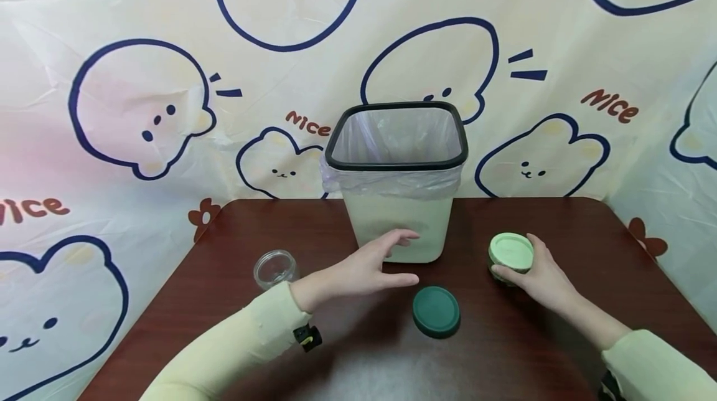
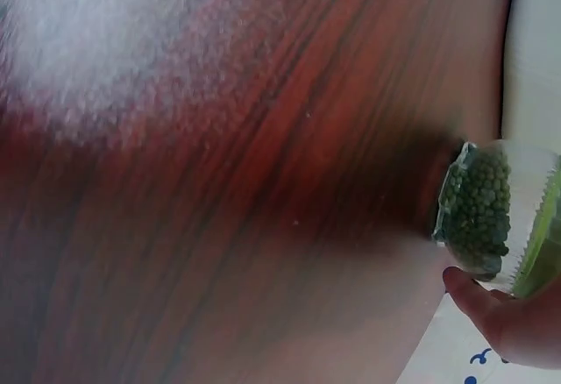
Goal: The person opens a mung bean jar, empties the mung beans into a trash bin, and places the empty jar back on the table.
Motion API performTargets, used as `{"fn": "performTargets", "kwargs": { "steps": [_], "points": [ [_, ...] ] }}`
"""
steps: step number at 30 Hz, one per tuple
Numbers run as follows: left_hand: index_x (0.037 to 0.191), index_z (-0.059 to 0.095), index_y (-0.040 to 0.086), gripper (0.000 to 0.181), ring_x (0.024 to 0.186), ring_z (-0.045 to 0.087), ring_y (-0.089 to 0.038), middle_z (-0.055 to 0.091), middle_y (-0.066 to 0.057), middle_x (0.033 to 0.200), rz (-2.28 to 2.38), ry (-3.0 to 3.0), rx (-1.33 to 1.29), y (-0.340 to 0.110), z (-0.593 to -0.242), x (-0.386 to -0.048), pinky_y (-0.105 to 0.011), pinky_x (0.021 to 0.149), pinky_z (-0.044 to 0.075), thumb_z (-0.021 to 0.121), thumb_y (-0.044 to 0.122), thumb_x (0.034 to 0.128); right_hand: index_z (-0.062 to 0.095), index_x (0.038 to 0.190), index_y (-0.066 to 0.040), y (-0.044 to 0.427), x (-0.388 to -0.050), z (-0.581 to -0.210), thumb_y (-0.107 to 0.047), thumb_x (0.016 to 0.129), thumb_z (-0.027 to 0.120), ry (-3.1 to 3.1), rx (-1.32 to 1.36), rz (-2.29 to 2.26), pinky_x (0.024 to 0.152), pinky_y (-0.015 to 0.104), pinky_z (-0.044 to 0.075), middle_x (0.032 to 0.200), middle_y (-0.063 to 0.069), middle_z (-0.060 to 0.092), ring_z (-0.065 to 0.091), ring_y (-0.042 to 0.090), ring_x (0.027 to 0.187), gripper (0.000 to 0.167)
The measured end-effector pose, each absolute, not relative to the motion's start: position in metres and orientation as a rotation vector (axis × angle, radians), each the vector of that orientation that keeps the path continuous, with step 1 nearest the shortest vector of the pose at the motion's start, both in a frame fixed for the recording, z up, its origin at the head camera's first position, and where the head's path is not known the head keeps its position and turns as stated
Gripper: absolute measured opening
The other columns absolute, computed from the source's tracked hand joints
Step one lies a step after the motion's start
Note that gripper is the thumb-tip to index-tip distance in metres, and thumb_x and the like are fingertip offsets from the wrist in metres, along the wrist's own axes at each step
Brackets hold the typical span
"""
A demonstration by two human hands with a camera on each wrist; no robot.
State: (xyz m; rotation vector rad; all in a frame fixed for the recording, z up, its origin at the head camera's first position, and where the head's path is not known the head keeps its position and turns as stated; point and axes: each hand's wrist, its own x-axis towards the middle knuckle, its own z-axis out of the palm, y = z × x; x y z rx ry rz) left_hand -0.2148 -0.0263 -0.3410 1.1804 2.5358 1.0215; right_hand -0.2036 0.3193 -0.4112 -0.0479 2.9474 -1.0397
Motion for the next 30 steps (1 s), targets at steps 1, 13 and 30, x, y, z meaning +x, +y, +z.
{"fn": "performTargets", "kwargs": {
  "steps": [1, 13, 30],
  "points": [
    [0.146, 0.037, 0.015, 0.069, 0.128, 0.042, -0.008, 0.044, -0.002, 0.144, 1.026, 2.528, 1.18, -0.025, -0.342, -0.215, -0.029, 0.103, 0.038, 0.066, 0.044, 0.0909, -0.001, 0.143, 0.019, 0.319, -0.204, -0.412, -0.047, 0.089, 0.067, 2.949, -0.046, -1.05, 0.091, 0.069, 0.032, 0.137, 0.047, 0.018, 0.03, 0.059, 0.121, 0.109],
    [0.146, 0.037, 0.016, 0.069, 0.129, 0.042, -0.007, 0.044, 0.002, 0.144, 1.037, 2.505, 1.165, -0.013, -0.352, -0.215, -0.028, 0.103, 0.037, 0.066, 0.044, 0.0911, 0.005, 0.139, 0.02, 0.315, -0.2, -0.423, -0.037, 0.084, 0.075, 2.929, 0.055, -1.274, 0.09, 0.062, 0.034, 0.13, 0.044, 0.027, 0.036, 0.055, 0.116, 0.105],
    [0.147, 0.036, 0.018, 0.069, 0.129, 0.042, -0.006, 0.046, 0.0, 0.143, 1.063, 2.491, 1.117, -0.002, -0.358, -0.216, -0.028, 0.103, 0.037, 0.066, 0.044, 0.0909, 0.01, 0.139, 0.019, 0.306, -0.198, -0.431, -0.031, 0.084, 0.077, 2.874, 0.148, -1.491, 0.092, 0.06, 0.034, 0.132, 0.041, 0.028, 0.035, 0.053, 0.119, 0.1]
  ]
}}
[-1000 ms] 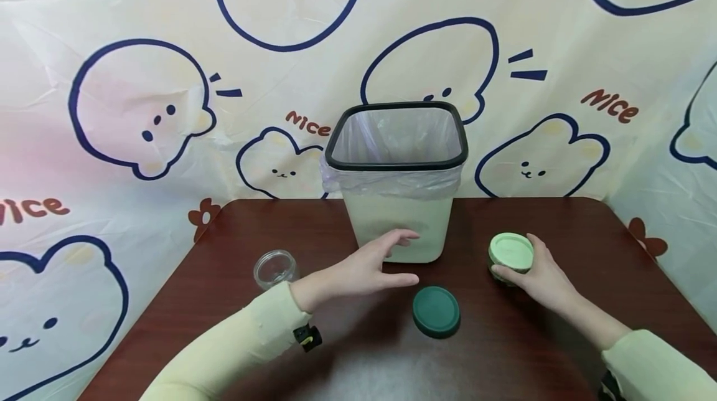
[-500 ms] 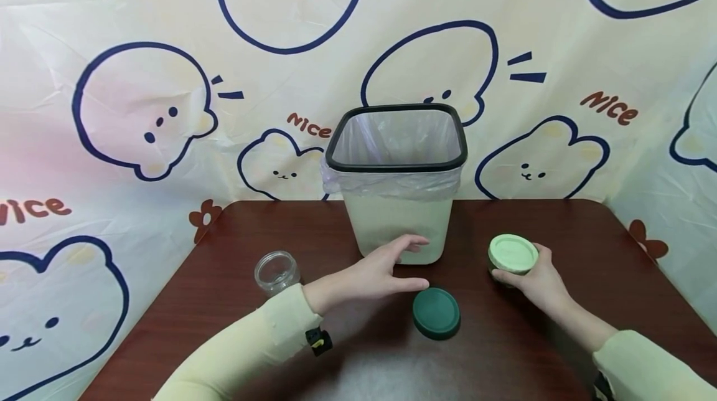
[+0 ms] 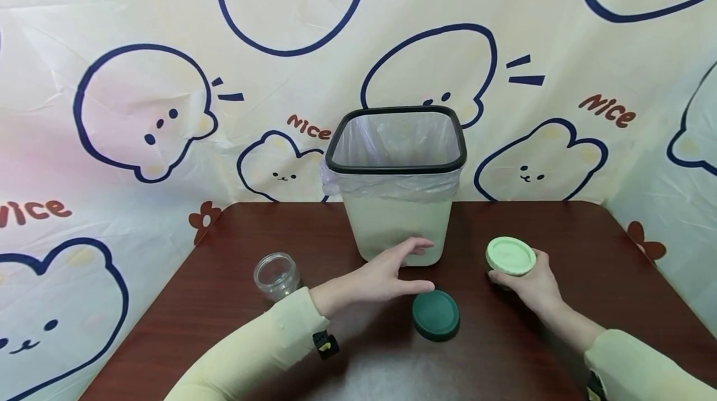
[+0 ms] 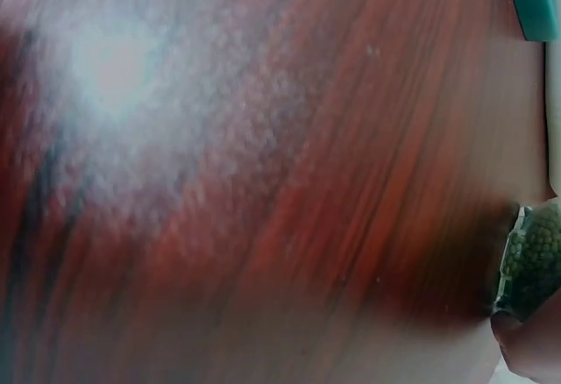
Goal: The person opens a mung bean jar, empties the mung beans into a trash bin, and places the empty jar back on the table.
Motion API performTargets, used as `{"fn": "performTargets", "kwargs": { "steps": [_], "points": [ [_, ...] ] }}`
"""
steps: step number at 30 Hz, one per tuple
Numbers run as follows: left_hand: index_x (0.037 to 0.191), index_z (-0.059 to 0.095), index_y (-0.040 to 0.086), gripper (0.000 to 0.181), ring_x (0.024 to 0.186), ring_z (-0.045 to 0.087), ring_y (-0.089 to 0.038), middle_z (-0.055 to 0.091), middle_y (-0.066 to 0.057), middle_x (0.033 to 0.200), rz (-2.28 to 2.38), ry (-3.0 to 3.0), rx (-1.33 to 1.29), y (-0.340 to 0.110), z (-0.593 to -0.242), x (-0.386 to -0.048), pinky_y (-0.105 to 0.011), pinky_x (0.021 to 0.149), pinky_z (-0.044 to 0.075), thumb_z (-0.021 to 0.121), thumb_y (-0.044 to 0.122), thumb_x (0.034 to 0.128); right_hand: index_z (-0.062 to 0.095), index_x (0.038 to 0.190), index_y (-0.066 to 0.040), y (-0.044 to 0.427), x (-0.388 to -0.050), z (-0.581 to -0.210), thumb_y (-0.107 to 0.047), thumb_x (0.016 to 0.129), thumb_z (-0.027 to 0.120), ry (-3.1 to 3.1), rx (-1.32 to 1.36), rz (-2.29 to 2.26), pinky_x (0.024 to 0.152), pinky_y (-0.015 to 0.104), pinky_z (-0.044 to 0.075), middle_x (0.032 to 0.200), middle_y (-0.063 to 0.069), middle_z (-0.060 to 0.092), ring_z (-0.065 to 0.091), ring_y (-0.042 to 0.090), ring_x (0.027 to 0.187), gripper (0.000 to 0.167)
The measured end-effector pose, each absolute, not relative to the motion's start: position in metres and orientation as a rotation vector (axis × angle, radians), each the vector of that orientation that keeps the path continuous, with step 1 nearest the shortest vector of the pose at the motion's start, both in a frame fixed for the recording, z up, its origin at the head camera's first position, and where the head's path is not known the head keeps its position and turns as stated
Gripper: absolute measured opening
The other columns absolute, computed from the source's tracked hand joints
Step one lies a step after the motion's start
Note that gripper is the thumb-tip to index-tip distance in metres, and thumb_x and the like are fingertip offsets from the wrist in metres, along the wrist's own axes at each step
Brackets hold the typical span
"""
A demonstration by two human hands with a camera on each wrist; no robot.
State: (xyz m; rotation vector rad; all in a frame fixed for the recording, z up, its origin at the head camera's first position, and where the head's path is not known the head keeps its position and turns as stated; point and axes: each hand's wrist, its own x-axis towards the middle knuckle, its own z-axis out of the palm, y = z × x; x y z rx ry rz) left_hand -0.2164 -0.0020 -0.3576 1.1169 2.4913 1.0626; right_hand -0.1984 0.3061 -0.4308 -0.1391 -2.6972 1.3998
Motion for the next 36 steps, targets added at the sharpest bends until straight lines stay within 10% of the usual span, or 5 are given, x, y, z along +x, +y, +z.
{"fn": "performTargets", "kwargs": {
  "steps": [36],
  "points": [
    [0.151, 0.027, 0.022, 0.073, 0.133, 0.038, -0.005, 0.035, 0.009, 0.15, 1.375, 2.245, 1.235, 0.006, -0.291, -0.211, -0.027, 0.103, 0.037, 0.067, 0.032, 0.0916, 0.025, 0.139, 0.008, 0.277, -0.176, -0.305, -0.019, 0.08, 0.081, -2.62, 0.361, 1.072, 0.079, 0.04, 0.041, 0.126, 0.028, 0.042, 0.045, 0.043, 0.109, 0.086]
  ]
}}
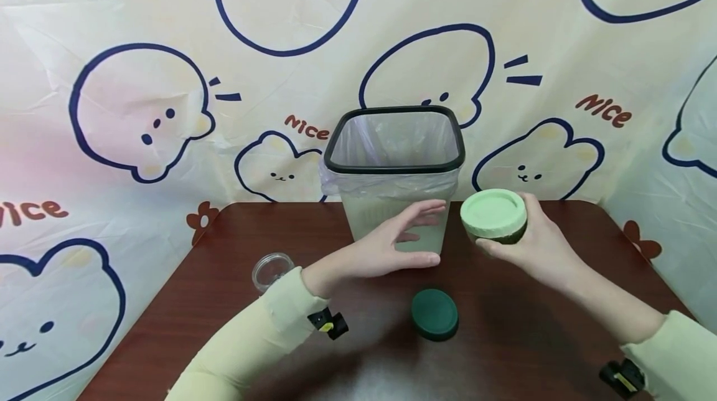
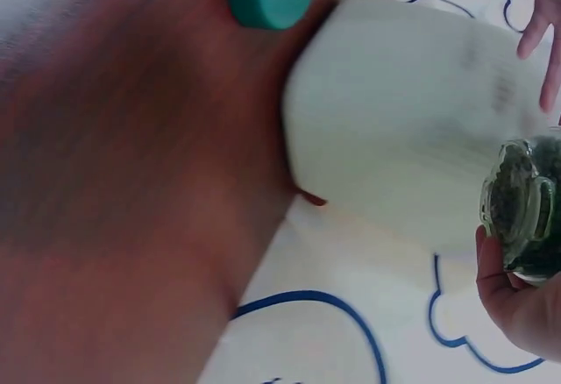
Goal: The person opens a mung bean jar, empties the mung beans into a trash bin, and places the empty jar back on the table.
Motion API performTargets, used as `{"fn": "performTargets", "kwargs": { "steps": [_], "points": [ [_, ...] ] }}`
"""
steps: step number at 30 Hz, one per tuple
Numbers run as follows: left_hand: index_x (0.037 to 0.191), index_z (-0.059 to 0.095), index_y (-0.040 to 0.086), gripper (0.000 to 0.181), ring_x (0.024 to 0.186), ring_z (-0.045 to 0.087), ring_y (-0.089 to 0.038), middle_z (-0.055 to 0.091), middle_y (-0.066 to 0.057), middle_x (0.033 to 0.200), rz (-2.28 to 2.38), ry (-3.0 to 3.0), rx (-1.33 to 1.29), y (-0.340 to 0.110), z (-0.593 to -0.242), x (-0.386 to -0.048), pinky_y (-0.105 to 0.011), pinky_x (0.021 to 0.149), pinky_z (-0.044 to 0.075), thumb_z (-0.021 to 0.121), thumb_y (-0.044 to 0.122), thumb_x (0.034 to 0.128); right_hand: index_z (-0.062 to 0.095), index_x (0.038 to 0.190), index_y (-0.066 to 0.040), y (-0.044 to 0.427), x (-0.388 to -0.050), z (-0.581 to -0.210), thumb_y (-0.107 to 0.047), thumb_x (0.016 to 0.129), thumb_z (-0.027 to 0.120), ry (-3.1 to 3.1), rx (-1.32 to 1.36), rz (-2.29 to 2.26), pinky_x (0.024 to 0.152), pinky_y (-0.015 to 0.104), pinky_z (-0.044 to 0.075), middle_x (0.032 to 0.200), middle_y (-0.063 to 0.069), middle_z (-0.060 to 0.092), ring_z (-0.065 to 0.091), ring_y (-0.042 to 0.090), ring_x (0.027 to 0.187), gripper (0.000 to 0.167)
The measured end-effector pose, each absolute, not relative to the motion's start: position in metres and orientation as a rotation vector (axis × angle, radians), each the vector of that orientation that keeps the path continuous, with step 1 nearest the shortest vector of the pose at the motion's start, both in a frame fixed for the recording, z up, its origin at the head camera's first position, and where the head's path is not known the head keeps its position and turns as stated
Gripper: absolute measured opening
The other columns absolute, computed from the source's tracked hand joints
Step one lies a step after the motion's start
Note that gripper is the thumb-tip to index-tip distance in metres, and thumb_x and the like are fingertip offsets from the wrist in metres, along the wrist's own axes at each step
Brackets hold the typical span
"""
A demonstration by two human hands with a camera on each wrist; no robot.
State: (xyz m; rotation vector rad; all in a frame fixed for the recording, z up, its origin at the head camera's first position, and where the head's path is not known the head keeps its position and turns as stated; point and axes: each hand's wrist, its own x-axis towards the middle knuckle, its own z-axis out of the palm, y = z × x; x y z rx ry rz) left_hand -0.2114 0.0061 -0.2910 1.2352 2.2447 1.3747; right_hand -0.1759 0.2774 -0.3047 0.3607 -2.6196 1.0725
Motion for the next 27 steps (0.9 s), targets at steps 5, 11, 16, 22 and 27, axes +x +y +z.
{"fn": "performTargets", "kwargs": {
  "steps": [5, 11, 16, 22, 27],
  "points": [
    [0.152, 0.025, 0.019, 0.076, 0.134, 0.038, -0.008, 0.032, 0.007, 0.152, 1.42, 2.227, 1.234, 0.012, -0.284, -0.212, -0.027, 0.102, 0.038, 0.068, 0.03, 0.0913, 0.025, 0.142, 0.006, 0.268, -0.173, -0.293, -0.021, 0.078, 0.083, -2.628, 0.42, 1.037, 0.081, 0.058, 0.04, 0.126, 0.027, 0.044, 0.046, 0.043, 0.109, 0.09],
    [0.154, 0.021, 0.018, 0.08, 0.133, 0.035, -0.003, 0.032, 0.006, 0.153, 1.484, 2.222, 1.244, 0.017, -0.278, -0.212, -0.028, 0.104, 0.037, 0.069, 0.028, 0.0902, 0.031, 0.141, -0.001, 0.258, -0.169, -0.282, -0.022, 0.074, 0.086, -2.629, 0.467, 0.971, 0.079, 0.033, 0.038, 0.124, 0.019, 0.05, 0.05, 0.035, 0.107, 0.089],
    [0.154, 0.021, 0.018, 0.082, 0.132, 0.036, -0.004, 0.032, 0.007, 0.151, 1.493, 2.235, 1.243, 0.019, -0.276, -0.212, -0.027, 0.104, 0.036, 0.07, 0.027, 0.0896, 0.031, 0.141, 0.0, 0.253, -0.167, -0.273, -0.024, 0.074, 0.086, -2.659, 0.493, 0.944, 0.08, 0.049, 0.043, 0.123, 0.021, 0.051, 0.051, 0.037, 0.106, 0.089],
    [0.154, 0.021, 0.016, 0.081, 0.129, 0.038, -0.004, 0.033, 0.006, 0.149, 1.506, 2.22, 1.277, 0.021, -0.273, -0.212, -0.026, 0.101, 0.039, 0.07, 0.025, 0.0899, 0.032, 0.141, 0.0, 0.248, -0.165, -0.264, -0.024, 0.074, 0.086, -2.684, 0.535, 0.901, 0.079, 0.06, 0.043, 0.123, 0.022, 0.05, 0.051, 0.039, 0.104, 0.089],
    [0.154, 0.023, 0.015, 0.08, 0.127, 0.04, -0.003, 0.036, 0.005, 0.148, 1.501, 2.235, 1.275, 0.019, -0.273, -0.211, -0.025, 0.1, 0.04, 0.07, 0.024, 0.0896, 0.033, 0.141, -0.001, 0.244, -0.164, -0.259, -0.025, 0.073, 0.087, -2.711, 0.565, 0.889, 0.08, 0.059, 0.044, 0.124, 0.022, 0.051, 0.052, 0.038, 0.106, 0.09]
  ]
}}
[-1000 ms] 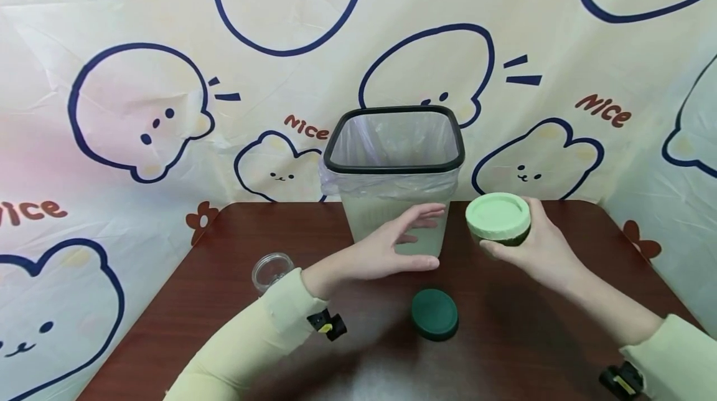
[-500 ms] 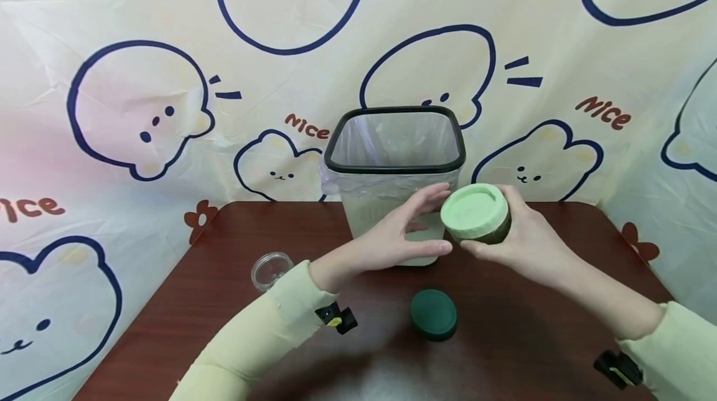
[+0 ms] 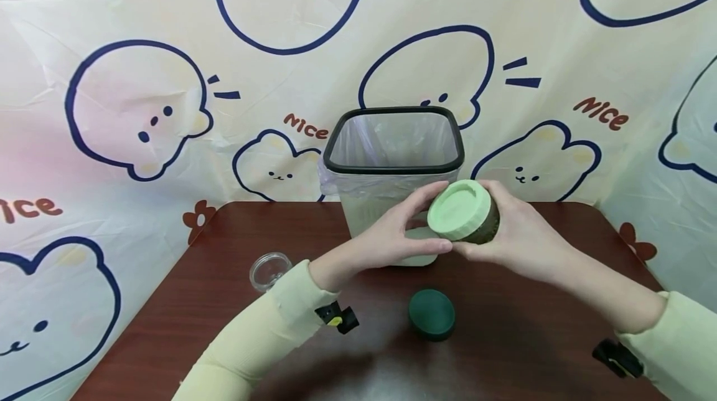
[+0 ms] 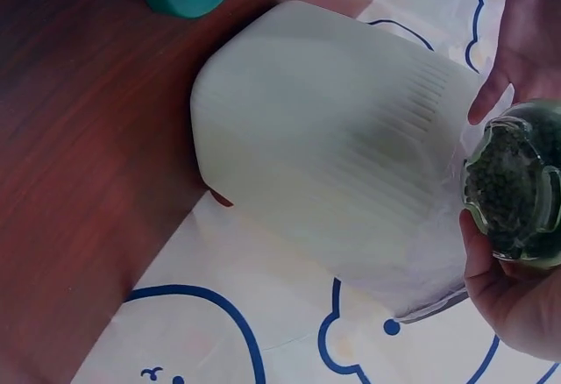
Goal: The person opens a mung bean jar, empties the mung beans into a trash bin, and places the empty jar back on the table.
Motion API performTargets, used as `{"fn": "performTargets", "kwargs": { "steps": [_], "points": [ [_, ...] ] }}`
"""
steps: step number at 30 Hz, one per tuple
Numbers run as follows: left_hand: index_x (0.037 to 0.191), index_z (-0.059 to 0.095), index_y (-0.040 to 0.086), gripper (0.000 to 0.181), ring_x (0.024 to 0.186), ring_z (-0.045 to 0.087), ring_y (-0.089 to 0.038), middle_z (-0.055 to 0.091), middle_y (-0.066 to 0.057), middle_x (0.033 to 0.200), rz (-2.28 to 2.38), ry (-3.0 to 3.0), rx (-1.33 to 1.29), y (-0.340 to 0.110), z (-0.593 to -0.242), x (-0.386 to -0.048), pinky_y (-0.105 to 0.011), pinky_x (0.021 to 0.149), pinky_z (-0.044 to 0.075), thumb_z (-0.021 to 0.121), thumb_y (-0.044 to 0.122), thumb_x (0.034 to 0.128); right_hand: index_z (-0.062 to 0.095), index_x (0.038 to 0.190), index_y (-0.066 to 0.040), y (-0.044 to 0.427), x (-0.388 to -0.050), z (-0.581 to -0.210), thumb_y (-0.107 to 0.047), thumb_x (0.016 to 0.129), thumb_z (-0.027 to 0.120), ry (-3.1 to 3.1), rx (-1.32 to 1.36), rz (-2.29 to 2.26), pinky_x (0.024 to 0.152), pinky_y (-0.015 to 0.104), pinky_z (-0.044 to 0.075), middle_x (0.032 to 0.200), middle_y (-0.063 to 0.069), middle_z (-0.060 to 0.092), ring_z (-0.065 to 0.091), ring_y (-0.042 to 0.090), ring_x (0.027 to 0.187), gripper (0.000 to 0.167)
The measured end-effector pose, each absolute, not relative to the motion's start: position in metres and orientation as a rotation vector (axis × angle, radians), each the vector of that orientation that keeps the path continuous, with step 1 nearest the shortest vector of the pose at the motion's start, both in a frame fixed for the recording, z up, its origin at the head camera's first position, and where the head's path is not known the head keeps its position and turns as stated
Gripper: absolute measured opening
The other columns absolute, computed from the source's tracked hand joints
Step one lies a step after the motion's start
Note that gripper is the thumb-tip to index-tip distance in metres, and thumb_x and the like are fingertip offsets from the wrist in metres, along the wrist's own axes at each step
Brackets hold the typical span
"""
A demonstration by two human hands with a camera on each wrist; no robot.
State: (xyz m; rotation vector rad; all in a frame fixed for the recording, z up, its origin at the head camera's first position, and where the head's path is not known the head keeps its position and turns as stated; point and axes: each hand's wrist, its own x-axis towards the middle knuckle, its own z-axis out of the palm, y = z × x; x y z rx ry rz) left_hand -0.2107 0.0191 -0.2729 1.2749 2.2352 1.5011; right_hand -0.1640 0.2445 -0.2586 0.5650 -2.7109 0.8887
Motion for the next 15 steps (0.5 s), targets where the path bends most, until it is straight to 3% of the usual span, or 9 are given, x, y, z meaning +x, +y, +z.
{"fn": "performTargets", "kwargs": {
  "steps": [15],
  "points": [
    [0.152, 0.03, 0.011, 0.077, 0.121, 0.047, -0.005, 0.038, 0.001, 0.147, 1.549, 2.243, 1.26, 0.0168, -0.2795, -0.2107, -0.02, 0.096, 0.041, 0.073, 0.021, 0.0886, 0.043, 0.133, -0.003, 0.2372, -0.1639, -0.2598, -0.033, 0.071, 0.087, -2.716, 0.651, 0.772, 0.073, 0.043, 0.049, 0.112, 0.012, 0.061, 0.059, 0.025, 0.094, 0.082]
  ]
}}
